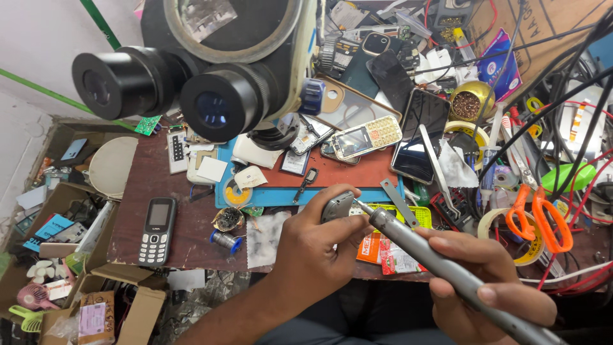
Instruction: The person disassembles a feature phone, removes the battery, and uses a soldering iron on the internal components. They then test the phone by pressing buttons on the keypad and reinsert the battery.
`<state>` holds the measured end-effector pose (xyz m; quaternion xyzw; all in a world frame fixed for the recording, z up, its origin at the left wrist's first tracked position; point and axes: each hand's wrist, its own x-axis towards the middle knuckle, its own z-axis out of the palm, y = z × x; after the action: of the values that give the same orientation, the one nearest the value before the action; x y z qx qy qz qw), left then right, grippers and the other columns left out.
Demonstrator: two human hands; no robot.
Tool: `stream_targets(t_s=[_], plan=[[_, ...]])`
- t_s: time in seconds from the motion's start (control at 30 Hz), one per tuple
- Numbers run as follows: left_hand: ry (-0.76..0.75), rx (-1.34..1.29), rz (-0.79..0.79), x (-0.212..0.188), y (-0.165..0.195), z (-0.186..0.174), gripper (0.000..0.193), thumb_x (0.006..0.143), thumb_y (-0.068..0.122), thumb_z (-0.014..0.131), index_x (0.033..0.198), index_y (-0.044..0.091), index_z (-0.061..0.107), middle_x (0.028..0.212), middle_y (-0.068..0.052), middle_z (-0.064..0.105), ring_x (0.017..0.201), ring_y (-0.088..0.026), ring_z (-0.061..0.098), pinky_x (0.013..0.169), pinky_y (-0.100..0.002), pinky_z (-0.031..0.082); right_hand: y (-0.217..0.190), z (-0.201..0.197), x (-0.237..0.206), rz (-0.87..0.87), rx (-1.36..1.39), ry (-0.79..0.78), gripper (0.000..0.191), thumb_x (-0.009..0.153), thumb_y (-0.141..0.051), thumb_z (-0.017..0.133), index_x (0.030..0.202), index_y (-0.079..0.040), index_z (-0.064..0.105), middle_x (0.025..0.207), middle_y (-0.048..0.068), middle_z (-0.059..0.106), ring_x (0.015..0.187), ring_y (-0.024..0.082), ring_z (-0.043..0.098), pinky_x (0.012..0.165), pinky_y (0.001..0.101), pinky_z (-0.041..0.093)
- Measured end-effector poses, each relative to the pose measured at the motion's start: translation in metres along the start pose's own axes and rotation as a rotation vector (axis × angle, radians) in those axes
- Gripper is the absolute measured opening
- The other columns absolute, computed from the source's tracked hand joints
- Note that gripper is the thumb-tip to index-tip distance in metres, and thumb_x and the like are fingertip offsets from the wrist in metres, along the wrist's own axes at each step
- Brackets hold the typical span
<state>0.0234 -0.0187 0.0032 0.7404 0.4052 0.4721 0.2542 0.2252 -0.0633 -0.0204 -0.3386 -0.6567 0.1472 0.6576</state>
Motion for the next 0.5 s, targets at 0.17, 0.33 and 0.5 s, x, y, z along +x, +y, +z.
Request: stream_targets(t_s=[0.17, 0.33, 0.5], plan=[[-0.013, -0.008, -0.022, 0.001, 0.002, 0.004, 0.015, 0.085, 0.003, 0.077, 0.1, 0.004, 0.078, 0.122, -0.018, 0.069, 0.09, -0.029, 0.079, 0.073, -0.034, 0.062, 0.019, -0.003, -0.009, 0.074, 0.044, 0.137, 0.041, 0.101, -0.024, 0.07, 0.119, -0.018, 0.035, 0.105, 0.024, 0.067, 0.085, 0.029, 0.076, 0.074, 0.0374, 0.066], [-0.044, -0.122, -0.079, 0.004, 0.005, -0.002, 0.013, 0.088, 0.006, 0.078, 0.101, 0.005, 0.079, 0.118, -0.012, 0.072, 0.097, -0.024, 0.079, 0.082, -0.032, 0.062, 0.032, -0.025, -0.017, 0.286, 0.232, 0.238, 0.046, 0.105, -0.03, 0.075, 0.128, -0.016, 0.038, 0.098, 0.025, 0.07, 0.072, 0.024, 0.069, 0.067, 0.0313, 0.056], [-0.031, -0.183, -0.096, 0.004, 0.008, -0.004, 0.014, 0.088, 0.007, 0.077, 0.103, 0.006, 0.079, 0.12, -0.012, 0.07, 0.103, -0.021, 0.076, 0.088, -0.032, 0.062, 0.026, -0.053, -0.011, 0.227, 0.266, 0.361, 0.05, 0.112, -0.04, 0.067, 0.142, -0.013, 0.038, 0.096, 0.019, 0.063, 0.077, 0.025, 0.067, 0.078, 0.0395, 0.062]])
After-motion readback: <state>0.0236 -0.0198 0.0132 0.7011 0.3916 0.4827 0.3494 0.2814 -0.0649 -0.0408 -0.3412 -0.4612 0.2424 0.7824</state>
